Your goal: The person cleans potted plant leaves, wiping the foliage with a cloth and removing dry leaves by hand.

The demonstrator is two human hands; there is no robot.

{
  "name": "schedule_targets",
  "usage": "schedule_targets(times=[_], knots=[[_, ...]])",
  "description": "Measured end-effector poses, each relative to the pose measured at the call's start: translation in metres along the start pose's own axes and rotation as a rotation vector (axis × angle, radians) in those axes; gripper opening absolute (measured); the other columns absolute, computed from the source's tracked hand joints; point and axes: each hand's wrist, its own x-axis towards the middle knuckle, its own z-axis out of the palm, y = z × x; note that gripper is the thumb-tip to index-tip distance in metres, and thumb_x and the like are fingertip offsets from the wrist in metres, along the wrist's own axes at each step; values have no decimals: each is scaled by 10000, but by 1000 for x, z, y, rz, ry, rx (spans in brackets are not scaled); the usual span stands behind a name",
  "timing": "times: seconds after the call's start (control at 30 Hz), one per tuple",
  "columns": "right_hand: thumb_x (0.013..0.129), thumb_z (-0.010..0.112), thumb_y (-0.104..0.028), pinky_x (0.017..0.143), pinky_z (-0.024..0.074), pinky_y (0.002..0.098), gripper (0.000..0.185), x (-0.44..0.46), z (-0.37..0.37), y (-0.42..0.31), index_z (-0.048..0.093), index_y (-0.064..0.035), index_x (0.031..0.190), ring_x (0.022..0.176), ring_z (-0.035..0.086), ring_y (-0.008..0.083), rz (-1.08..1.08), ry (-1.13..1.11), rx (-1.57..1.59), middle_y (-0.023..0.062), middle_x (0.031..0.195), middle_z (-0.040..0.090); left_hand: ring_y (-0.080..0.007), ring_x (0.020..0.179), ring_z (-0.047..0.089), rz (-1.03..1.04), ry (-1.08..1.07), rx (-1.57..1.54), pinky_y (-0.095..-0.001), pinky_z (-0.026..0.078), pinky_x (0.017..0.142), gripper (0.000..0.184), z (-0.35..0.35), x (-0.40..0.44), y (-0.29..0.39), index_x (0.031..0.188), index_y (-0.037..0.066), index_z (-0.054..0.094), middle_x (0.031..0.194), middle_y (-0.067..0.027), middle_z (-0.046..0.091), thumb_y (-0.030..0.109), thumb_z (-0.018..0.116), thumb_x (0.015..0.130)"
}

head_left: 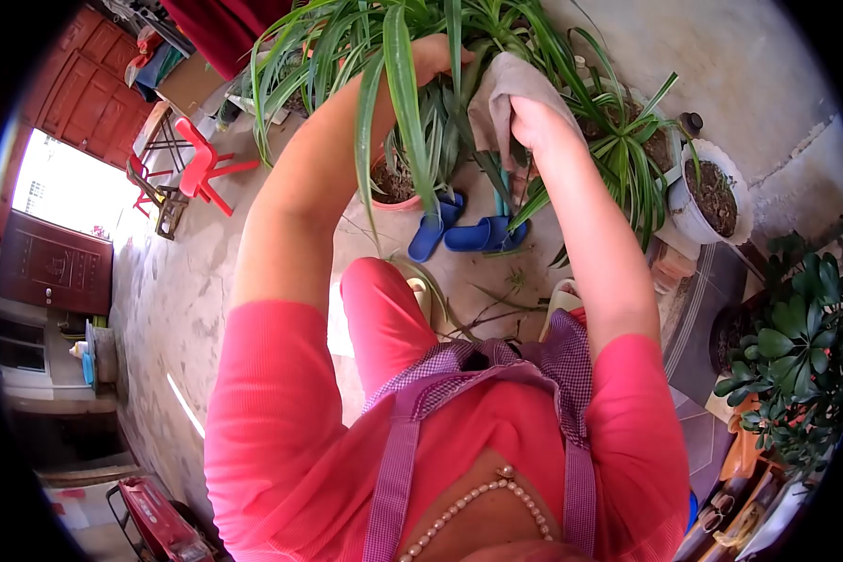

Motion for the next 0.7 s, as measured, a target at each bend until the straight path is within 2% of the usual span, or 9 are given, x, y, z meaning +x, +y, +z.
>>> schedule_targets(times=[0.07, 0.13, 0.23, 0.3, 0.37, 0.43, 0.47, 0.57, 0.7], knots=[[798, 489, -184, 715, 428, 309, 185, 15, -6, -1, 514, -48, 921, 795, 521, 181, -2, -100, 117, 75, 871, 552, -119, 689, 506, -77, -79, -182, -285, 385, 629, 211, -4, 3, -1, 851, 72, 589, 760, -24, 571, 263, 519, 793], [807, 477, -202, 736, 428, 320, 206, 15, -1, -11, 511, -39, 929, 820, 522, 190, 62, -89, 172, 84, 897, 553, -99, 660, 513, -159, -181, -306, -257, 382, 600, 169, -9, -11, 14, 808, 105, 587, 726, 0, 573, 260, 519, 798], [829, 439, -251, 782, 418, 362, 263, 30, -1, -19, 509, -28, 950, 867, 517, 232, 126, -44, 236, 103, 943, 552, -105, 568, 523, -144, -379, -396, -245, 370, 527, 122, -11, -11, 11, 754, 115, 569, 671, 18, 571, 236, 578, 769], [837, 425, -261, 793, 410, 380, 279, 44, -2, -21, 507, -25, 961, 874, 512, 249, 158, 34, 254, 104, 946, 551, -105, 586, 542, -164, -329, -324, -219, 377, 516, 114, -4, -22, 16, 752, 112, 553, 684, 2, 580, 221, 585, 765], [828, 434, -276, 743, 427, 415, 288, 64, -6, -18, 528, -23, 930, 846, 516, 269, 159, 129, 239, 116, 941, 558, -98, 583, 532, -147, -295, -279, -200, 370, 518, 129, 1, -34, 20, 738, 113, 547, 662, 14, 566, 235, 577, 767], [822, 442, -279, 705, 439, 426, 288, 84, -7, -15, 540, -23, 912, 822, 524, 275, 178, 218, 158, 121, 941, 564, -105, 628, 555, -128, -352, -305, -201, 379, 535, 145, 0, -34, 18, 771, 102, 541, 670, 6, 572, 232, 599, 746], [814, 454, -288, 658, 446, 433, 282, 94, -8, -11, 559, -35, 879, 775, 534, 266, 186, 275, 96, 115, 890, 577, -109, 633, 558, -119, -370, -305, -209, 383, 542, 150, 0, -33, 17, 781, 101, 539, 676, 1, 576, 231, 602, 742], [803, 499, -206, 734, 428, 397, 232, 141, -37, 6, 535, -36, 957, 881, 514, 218, 166, 298, -25, 90, 962, 557, -127, 665, 571, -115, -399, -282, -237, 401, 550, 181, 3, -29, 14, 822, 93, 532, 707, -29, 590, 231, 609, 734], [802, 489, -163, 633, 458, 325, 158, 126, -30, 3, 546, -33, 871, 752, 542, 176, 38, 257, -157, 84, 850, 571, -139, 692, 577, -81, -428, -163, -239, 419, 584, 213, 7, -39, 18, 843, 85, 535, 763, -52, 604, 268, 587, 746]])
